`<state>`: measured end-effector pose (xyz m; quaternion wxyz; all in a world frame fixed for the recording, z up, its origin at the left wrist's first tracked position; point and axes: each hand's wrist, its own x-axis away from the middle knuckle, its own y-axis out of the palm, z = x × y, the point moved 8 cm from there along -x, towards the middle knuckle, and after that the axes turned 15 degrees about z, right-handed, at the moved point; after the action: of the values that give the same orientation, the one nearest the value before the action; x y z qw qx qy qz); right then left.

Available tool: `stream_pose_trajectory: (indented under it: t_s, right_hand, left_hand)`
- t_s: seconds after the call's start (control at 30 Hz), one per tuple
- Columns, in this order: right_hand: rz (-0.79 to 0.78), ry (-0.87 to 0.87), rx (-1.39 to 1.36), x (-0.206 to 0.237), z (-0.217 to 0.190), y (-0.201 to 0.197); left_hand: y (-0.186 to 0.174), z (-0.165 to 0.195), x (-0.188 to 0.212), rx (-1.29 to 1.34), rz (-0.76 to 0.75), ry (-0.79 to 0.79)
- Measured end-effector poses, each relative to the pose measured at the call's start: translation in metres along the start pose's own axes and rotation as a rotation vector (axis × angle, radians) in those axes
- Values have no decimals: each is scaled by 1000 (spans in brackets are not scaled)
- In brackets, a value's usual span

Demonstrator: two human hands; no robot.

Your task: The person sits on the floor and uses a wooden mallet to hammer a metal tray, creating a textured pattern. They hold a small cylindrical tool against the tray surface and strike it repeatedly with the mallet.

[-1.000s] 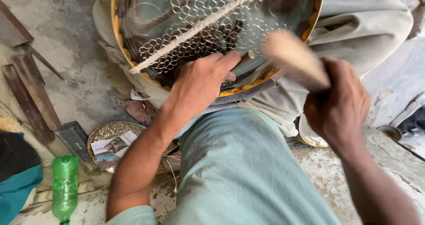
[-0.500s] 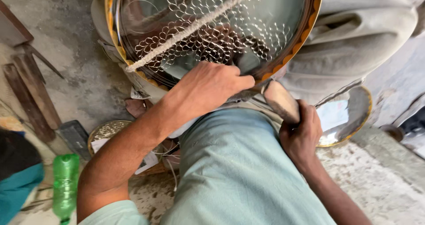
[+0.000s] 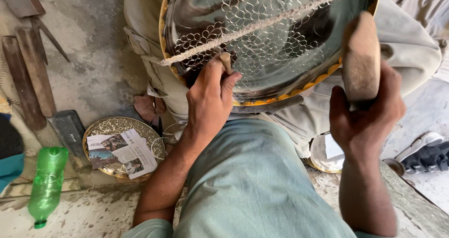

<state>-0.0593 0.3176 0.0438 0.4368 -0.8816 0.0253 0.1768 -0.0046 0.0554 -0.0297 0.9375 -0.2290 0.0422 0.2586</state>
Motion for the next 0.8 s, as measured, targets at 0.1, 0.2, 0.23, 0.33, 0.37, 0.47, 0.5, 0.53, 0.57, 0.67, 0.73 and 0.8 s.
stream_pose_trajectory:
  t_s: [0.1,0.2,0.23,0.33,0.37,0.47,0.5,0.53,0.57,0.67,0.73,0.8]
  right_hand:
    - [-24,-56,0,-37,-26,6]
    - [-135,-303,-7,-52,-65,19]
    - [-180,-416,91,-53,-75,24]
    - [-255,-759,606,-57,-99,34]
    - [-201,-800,586,-62,-113,31]
    - [-178,-863,582,-73,-150,31]
    - [-192,-869,599,-76,-159,31]
    - [-204,-874,621,-78,-166,30]
    - [-219,-882,636,-79,-170,31]
    - [-269,-647,428,-83,-163,35]
    - [-304,-645,438,-77,-156,38]
    - [-354,-880,680,-65,-156,43]
  left_hand:
    - [-3,0,-1,7,-5,16]
    - [-2,0,1,6,-22,17]
    - [-2,0,3,6,-28,17]
    - [-2,-10,9,-58,-27,-56]
    - [-5,-8,10,-76,5,-15]
    - [-10,-10,14,-114,59,34]
    - [-10,-14,17,-107,49,-3]
    - [-8,-18,19,-96,37,-37]
    - [-8,-17,20,-121,40,-8]
    - [-9,-23,25,-130,46,-33]
    - [-9,-32,29,-30,47,-165]
    - [-8,-30,30,-173,28,-66]
